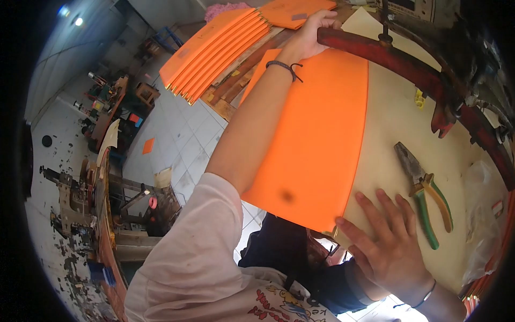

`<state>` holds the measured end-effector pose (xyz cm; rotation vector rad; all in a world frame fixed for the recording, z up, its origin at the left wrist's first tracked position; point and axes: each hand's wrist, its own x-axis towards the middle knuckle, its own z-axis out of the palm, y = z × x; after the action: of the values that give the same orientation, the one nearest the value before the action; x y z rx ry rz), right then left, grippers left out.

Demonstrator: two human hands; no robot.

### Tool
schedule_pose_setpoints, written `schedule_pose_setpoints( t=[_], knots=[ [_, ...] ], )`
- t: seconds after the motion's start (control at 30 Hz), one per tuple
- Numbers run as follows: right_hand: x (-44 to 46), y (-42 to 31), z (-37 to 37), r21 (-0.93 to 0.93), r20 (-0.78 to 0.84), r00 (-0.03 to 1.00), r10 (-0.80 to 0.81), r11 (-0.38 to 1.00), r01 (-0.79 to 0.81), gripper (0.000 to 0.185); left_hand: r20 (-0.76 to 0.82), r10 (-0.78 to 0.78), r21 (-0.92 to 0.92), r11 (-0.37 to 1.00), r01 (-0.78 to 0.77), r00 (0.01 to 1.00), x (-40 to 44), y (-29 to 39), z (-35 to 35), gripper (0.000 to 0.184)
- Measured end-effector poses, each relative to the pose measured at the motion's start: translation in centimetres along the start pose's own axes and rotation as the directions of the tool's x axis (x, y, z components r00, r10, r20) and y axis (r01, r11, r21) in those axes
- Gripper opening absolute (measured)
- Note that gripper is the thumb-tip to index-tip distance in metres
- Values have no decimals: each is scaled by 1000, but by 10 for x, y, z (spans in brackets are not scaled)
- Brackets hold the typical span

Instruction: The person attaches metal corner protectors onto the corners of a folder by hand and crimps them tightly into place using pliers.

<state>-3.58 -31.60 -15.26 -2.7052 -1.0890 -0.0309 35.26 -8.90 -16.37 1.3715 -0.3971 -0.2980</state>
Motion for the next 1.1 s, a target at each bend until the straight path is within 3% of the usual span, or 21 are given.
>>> schedule_pose_setpoints(
  t=[0.3, 0.4, 0.5, 0.8, 1.0, 1.1],
  knots=[
    [-1, 0, 1, -1, 16, 1000, -1, 1000, 1, 57, 40, -8, -70, 998, 11, 999, -13, 9, 10, 40],
    [-1, 0, 2, -3, 21, 1000, -13, 1000, 13, 52, -13, 30, -2, 1000, -30, 999, -7, 4, 7, 37],
    [-1, 1, 0, -1, 22, 1000, -14, 1000, 14, 51, 83, -6, -32, 999, 9, 997, -8, 6, 5, 38],
    [-2, 2, 1, 1, 14, 1000, -16, 1000, 16, 49, -23, -15, 1, 1000, 15, 1000, -11, 9, 10, 40],
    [-1, -1, 1, -11, 0, 1000, 9, 1000, -9, 58, 36, 26, -72, 997, -23, 999, -1, -1, 5, 36],
    [-1, 0, 2, -9, -13, 1000, 7, 1000, -7, 59, 190, -8, -171, 984, 41, 982, 1, 2, 1, 42]
  ],
)
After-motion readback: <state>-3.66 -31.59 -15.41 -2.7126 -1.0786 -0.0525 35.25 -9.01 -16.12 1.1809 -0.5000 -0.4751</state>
